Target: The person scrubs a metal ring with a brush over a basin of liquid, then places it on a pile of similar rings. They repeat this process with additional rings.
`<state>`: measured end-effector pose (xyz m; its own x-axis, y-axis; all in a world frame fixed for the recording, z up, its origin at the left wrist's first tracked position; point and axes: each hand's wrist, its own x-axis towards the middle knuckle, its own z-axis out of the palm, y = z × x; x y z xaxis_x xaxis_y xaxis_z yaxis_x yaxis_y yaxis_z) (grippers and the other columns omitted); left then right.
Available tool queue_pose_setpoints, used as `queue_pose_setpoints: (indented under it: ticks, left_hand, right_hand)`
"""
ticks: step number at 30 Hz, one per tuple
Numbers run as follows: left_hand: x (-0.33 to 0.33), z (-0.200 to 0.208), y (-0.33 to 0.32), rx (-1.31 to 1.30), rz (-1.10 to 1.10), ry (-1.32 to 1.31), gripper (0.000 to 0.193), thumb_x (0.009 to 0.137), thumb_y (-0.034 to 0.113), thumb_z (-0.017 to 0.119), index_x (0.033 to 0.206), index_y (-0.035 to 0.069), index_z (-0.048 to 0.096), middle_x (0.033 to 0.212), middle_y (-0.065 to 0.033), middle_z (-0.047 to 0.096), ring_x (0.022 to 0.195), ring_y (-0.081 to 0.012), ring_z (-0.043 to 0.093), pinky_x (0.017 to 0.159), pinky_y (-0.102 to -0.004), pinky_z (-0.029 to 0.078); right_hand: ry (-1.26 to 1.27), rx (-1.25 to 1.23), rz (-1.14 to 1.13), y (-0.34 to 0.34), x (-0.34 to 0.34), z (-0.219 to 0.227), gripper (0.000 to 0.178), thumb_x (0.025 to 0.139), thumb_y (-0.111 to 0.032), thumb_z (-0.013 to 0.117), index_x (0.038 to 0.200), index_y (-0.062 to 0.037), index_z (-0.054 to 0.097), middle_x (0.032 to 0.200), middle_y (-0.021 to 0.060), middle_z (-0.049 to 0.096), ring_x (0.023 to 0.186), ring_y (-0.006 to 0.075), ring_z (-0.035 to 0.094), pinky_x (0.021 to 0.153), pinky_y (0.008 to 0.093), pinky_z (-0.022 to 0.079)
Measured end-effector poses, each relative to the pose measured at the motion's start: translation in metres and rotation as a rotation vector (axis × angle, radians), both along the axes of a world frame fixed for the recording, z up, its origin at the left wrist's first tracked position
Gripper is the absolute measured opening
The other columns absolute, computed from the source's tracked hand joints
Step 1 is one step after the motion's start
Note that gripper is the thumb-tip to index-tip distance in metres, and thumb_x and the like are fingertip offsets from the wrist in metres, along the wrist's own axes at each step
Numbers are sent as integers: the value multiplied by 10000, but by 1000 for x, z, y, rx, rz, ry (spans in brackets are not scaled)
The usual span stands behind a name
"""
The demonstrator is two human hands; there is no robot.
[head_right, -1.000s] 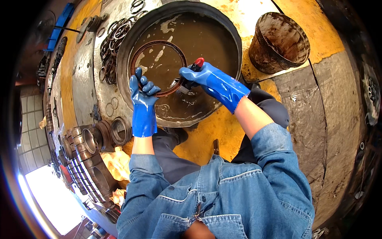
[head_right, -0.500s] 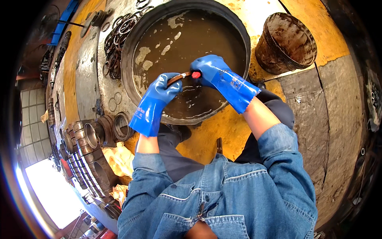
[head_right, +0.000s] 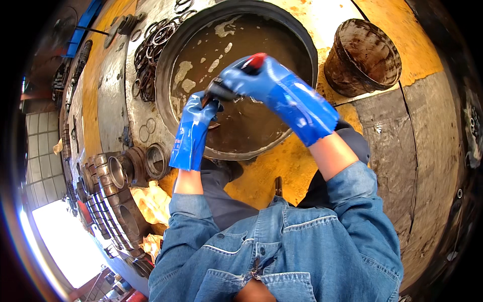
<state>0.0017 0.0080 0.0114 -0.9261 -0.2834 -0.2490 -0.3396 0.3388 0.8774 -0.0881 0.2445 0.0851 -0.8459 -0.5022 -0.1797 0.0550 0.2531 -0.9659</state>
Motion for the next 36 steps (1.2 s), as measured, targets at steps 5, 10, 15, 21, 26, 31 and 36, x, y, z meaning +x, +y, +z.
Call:
queue_pose_setpoints:
  ticks: [5,10,15,21,26,31,36]
  left_hand:
    - [-10,-6,13,51,-56,-15,299,934,96,745,1219,13,708,867,-75,758,639,-101,643,588,-266,524]
    - [8,13,-6,393,87,105,287,997,123,739,1252,-3,697,853,-82,761,560,-64,563,505,-223,432]
    - [2,7,-17,787,272,124,351,1029,147,711,1353,18,672,857,-58,738,485,-47,432,472,-222,319]
    - [2,-7,-46,893,332,32,413,1062,191,631,1459,75,618,884,-4,738,496,-51,444,484,-249,321]
    - [2,-16,-41,880,372,-69,432,1059,211,605,1475,95,610,918,-11,749,519,-50,455,497,-242,300]
    - [3,-14,-17,799,404,-109,420,1056,206,629,1451,65,620,897,-31,739,529,-48,439,495,-245,295]
    - [6,-3,-8,875,219,-69,486,1067,223,602,1516,50,535,921,1,671,509,-55,392,507,-260,293]
  right_hand:
    - [121,61,155,-12,-13,-25,212,976,-260,675,877,-87,748,733,0,665,690,95,568,673,308,506]
    - [-394,-321,-394,0,-22,-57,205,993,-227,690,963,-40,769,867,14,751,767,116,692,702,279,565]
    - [-483,-517,-436,25,-10,-123,295,1038,-256,651,1166,-7,746,997,56,746,903,137,658,828,269,506]
    - [-325,296,-215,14,-6,-102,347,950,-372,656,988,-47,770,864,124,739,777,210,679,743,352,519]
    - [27,285,-174,4,-11,-94,339,934,-357,667,1029,-50,772,973,165,784,907,280,770,846,363,588]
    - [261,-202,25,-23,-3,-58,283,964,-242,759,1203,-91,775,1043,107,808,912,231,779,844,349,618]
    - [437,-3,-122,-17,-14,-81,228,961,-245,746,1142,-115,791,1020,130,793,892,293,774,826,370,618]
